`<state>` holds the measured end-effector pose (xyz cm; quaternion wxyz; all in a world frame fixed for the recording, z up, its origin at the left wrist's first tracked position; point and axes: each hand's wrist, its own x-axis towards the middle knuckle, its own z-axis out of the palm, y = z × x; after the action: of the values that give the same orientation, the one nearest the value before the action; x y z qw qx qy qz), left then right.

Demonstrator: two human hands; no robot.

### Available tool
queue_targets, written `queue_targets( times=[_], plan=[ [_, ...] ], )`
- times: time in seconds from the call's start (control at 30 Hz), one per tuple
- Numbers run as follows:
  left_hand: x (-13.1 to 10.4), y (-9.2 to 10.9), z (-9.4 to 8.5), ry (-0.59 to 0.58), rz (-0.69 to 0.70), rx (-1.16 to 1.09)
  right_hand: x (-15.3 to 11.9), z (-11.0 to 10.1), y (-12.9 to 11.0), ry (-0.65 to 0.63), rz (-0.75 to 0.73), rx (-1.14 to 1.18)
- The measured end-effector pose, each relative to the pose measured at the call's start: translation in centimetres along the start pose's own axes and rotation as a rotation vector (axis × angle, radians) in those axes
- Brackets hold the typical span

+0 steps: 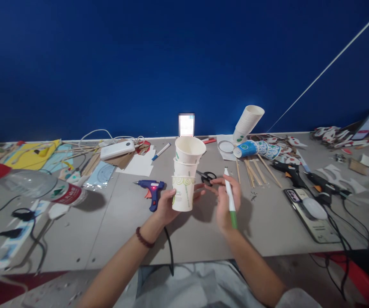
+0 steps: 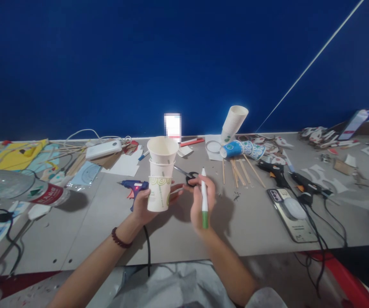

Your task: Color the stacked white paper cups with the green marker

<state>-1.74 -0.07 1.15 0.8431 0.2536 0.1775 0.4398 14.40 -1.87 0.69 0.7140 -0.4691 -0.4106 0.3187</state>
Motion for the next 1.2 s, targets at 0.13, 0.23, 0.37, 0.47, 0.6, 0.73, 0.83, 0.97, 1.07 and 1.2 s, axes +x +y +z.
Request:
queue_targets(
  times=[0.13, 0.23, 0.37, 0.47, 0.6, 0.73, 0.83, 0.97, 1.07, 1.2],
  plan=[
    [0.09, -0.12, -0.19, 0.0, 0.011, 0.014, -0.2, -0.02, 0.13, -0.029, -0.039, -0.015],
    [0.16, -0.32, -0.31, 0.019, 0.024, 0.019, -0.25, 0.03, 0.07, -0.04, -0.048, -0.022],
    [0.25, -0.57, -0.26, 0.047, 0.043, 0.027, -0.26, 0.08, -0.06, -0.032, -0.052, -0.031],
    [0.27, -0.64, -0.22, 0.059, 0.041, 0.042, -0.28, 0.08, -0.1, -0.044, -0.069, -0.039],
    [0.26, -0.71, -0.25, 0.068, 0.034, 0.07, -0.35, 0.07, -0.01, -0.039, -0.093, -0.087],
    [0.23, -0.71, -0.28, 0.049, 0.033, 0.081, -0.33, 0.03, 0.21, -0.033, -0.099, -0.109],
    [0.26, -0.56, -0.24, 0.062, 0.039, 0.072, -0.14, -0.03, 0.16, 0.009, -0.128, -0.169],
    [0.33, -0.27, 0.01, 0.109, 0.085, 0.039, 0.28, -0.08, -0.26, 0.034, -0.117, -0.184],
    [0.38, -0.15, 0.22, 0.15, 0.134, 0.029, 0.5, -0.08, -0.45, 0.069, -0.088, -0.138],
    [0.49, -0.14, 0.29, 0.232, 0.184, -0.005, 0.61, -0.15, -0.25, 0.144, -0.131, -0.097]
  ],
)
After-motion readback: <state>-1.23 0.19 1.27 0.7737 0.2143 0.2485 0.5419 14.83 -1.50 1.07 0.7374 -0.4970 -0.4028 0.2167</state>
